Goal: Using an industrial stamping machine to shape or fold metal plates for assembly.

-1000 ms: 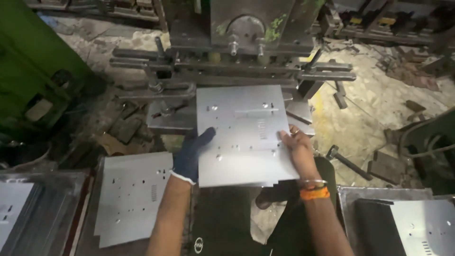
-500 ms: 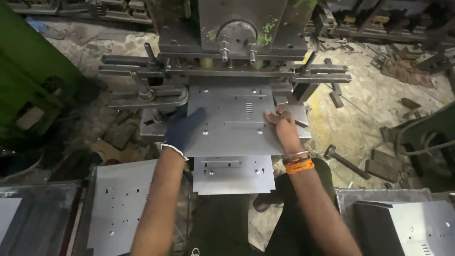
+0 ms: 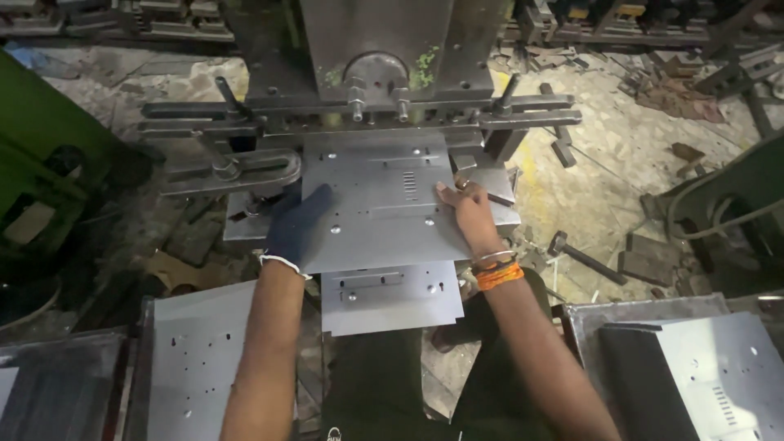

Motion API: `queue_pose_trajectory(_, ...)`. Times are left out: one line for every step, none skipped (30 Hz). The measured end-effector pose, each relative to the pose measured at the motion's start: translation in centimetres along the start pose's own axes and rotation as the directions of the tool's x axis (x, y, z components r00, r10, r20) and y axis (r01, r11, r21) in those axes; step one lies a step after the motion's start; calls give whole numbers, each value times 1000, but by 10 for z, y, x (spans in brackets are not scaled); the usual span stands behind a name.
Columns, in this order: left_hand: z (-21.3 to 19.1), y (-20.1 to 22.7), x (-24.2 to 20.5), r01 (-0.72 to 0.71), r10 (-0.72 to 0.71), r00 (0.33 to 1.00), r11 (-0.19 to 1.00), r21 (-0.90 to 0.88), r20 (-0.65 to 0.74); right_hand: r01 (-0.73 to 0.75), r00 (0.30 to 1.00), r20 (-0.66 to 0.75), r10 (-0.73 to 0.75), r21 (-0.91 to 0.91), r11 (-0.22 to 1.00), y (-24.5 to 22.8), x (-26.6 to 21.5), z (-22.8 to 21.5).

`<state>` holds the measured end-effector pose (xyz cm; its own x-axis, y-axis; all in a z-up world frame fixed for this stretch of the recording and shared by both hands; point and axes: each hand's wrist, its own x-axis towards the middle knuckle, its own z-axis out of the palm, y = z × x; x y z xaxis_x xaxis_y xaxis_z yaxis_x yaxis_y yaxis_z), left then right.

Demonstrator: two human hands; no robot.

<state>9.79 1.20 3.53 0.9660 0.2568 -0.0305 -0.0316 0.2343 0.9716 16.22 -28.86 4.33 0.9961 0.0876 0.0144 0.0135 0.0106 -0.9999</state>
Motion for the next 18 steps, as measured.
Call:
queue_pose_trajectory(2, 0, -1, 2, -2, 1000, 1000, 2, 8, -1, 1000, -9, 1, 2, 1000, -1, -3, 2)
queue_pose_trajectory(5, 1, -1, 64, -64, 998, 997, -46, -5, 35, 999, -4, -35, 8, 999, -2, -4, 6)
queue_pose_trajectory(7, 2, -1, 125, -127, 992, 988, -94, -16, 70, 998, 0, -70, 14, 997, -3, -5, 9)
queue_pose_trajectory(8, 2, -6, 129, -130, 991, 987, -92, -13, 67, 998, -4, -67, 14, 998, -17, -13, 13)
queue_pose_trajectory(8, 1, -10, 192, -197, 980, 971, -142, -25, 107, 994, 6, -106, -46, 993, -30, -21, 16)
queue_pose_trajectory(8, 1, -14, 251, -263, 964, 949, -192, -37, 147, 989, 22, -145, -104, 984, -43, -29, 22)
queue_pose_trajectory(6, 2, -20, 254, -265, 964, 948, -190, -36, 144, 990, 19, -143, -103, 984, -47, -33, 18)
queue_pose_trajectory(6, 4, -22, 303, -323, 946, 922, -241, -44, 125, 992, 69, -110, -280, 952, -54, -33, 15)
queue_pose_trajectory(5, 7, -24, 350, -379, 924, 890, -292, -50, 112, 991, 112, -69, -449, 887, -60, -34, 12)
queue_pose_trajectory(11, 10, -37, 344, -373, 927, 892, -293, -49, 119, 991, 113, -75, -448, 886, -70, -29, 8)
queue_pose_trajectory(17, 12, -50, 194, -190, 980, 888, -417, 51, 115, 979, 202, 8, -589, 800, -80, -25, 4)
queue_pose_trajectory(21, 11, -70, 70, -1, 992, 837, -542, 127, 120, 955, 273, 114, -712, 692, -86, -27, 0)
queue_pose_trajectory(0, -3, -79, 74, -6, 992, 838, -540, 125, 117, 955, 273, 119, -711, 694, -81, -25, 4)
queue_pose_trajectory(-1, -9, -83, 111, -36, 988, 836, -537, 148, 222, 912, 398, 101, -685, 694, -79, -21, 5)
queue_pose_trajectory(11, -14, -96, 148, -65, 983, 833, -533, 172, 323, 852, 517, 84, -645, 692, -78, -17, 6)
queue_pose_trajectory(6, -24, -99, 179, -89, 977, 831, -527, 191, 327, 852, 518, 80, -645, 691, -85, -21, 21)
queue_pose_trajectory(2, -33, -103, 210, -113, 971, 827, -521, 211, 467, 809, 587, 0, -642, 608, -92, -25, 36)
queue_pose_trajectory(-4, -44, -111, 245, -144, 963, 823, -513, 229, 590, 751, 658, -64, -623, 513, -97, -33, 52)
